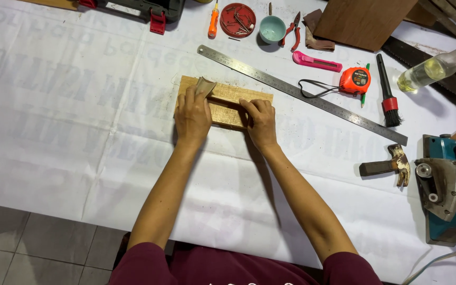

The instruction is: Measuring and sanding wooden pieces on a workbench for assembly.

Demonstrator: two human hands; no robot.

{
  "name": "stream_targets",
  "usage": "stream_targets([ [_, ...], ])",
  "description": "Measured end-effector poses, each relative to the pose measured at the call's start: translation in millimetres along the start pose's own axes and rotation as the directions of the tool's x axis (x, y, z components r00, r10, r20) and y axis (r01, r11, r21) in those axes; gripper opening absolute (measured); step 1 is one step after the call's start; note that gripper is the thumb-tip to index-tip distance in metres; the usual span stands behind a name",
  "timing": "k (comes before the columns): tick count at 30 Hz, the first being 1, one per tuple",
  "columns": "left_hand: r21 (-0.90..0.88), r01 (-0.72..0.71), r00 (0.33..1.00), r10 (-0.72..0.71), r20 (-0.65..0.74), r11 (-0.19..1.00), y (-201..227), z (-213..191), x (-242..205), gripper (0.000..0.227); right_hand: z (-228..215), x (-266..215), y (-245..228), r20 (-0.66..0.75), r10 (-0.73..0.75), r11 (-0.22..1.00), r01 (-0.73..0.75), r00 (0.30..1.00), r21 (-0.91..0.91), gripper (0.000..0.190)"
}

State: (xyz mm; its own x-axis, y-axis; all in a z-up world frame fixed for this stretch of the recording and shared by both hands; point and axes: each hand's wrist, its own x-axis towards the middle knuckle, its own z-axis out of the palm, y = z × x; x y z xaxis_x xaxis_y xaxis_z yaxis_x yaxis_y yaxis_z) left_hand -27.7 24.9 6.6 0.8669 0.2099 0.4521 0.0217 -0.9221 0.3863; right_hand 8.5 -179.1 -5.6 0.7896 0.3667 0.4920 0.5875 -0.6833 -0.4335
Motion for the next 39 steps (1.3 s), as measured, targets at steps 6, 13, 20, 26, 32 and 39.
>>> stream_targets([
  [6,-0.022,0.062,0.995,-0.060,0.080,0.998,-9.3,-8.7,-8.5,0.036,0.1,-18.5,-5.6,-0.021,-0.149,0.985,0.147,0.989,-0.093,0.032],
  [13,0.016,-0.014,0.992,0.012,0.127,1.000,45.9,47.7,-30.6,0.027,6.6,-17.5,-2.6,0.009,-0.094,0.990,0.094,0.996,-0.107,0.033],
  [20,0.103,0.076,0.983,-0.092,0.161,0.992,12.1,17.5,-11.1,0.028,10.2,-20.9,0.6,0.031,-0.047,0.989,0.051,0.998,-0.139,0.042],
  [26,0.060,-0.085,0.989,0.077,0.128,0.995,39.9,42.3,-29.2,0.014,0.1,-14.2,-7.5,0.046,-0.051,0.996,0.054,0.998,-0.064,0.047],
  [32,0.055,0.119,0.990,-0.122,0.068,0.991,24.7,22.9,-15.2,0.020,1.5,-15.9,-3.8,0.026,-0.047,0.991,0.050,0.999,-0.127,0.049],
  [39,-0.051,0.133,0.977,-0.122,0.173,0.990,42.5,-6.1,-11.8,0.029,8.3,-18.4,7.7,0.039,-0.027,0.997,0.030,0.999,-0.077,0.038],
])
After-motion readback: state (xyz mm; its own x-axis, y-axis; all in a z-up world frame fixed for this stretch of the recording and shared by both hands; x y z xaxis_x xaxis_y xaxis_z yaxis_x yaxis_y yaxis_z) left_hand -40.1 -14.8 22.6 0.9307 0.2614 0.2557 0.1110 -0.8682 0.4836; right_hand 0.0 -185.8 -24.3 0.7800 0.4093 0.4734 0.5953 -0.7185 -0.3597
